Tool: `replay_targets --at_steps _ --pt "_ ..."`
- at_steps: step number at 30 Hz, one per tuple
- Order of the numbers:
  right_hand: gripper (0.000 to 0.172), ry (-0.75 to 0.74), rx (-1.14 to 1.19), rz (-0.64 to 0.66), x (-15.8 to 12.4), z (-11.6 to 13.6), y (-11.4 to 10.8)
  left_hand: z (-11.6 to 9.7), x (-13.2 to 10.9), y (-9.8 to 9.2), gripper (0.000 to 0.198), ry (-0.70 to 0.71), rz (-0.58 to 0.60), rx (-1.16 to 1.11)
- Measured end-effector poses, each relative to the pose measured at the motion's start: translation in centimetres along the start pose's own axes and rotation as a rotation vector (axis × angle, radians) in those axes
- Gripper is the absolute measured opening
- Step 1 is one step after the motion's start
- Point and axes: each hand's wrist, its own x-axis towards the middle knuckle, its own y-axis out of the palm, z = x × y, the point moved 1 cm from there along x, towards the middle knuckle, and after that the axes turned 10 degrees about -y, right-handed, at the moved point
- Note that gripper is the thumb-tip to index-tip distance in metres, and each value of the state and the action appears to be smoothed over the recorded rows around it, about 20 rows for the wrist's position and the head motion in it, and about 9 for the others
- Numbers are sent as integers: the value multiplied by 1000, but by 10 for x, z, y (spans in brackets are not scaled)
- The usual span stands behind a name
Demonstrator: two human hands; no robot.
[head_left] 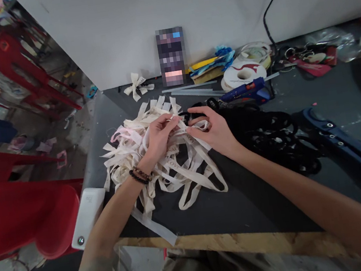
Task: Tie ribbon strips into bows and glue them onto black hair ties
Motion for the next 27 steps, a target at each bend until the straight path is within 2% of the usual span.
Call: replay_targets --at_steps 7,10,15,20,24,27 --pt "59 -5 42 9 1 5 2 -3 1 -3 43 -87 20 -57" --pt "68 9 50 14 1 3 1 0 2 -4 43 -74 43 -14" --pt "88 46 117 -56 2 -4 0 5 1 -2 52 8 72 -6" --pt "95 84 210 -114 3 -8 1 2 -1 2 69 1 169 -62" --pt "99 86 213 -114 2 -9 2 -3 -1 2 70 49 183 -1" --pt "102 60 208 -134 1 -11 2 -2 0 2 70 47 143 33"
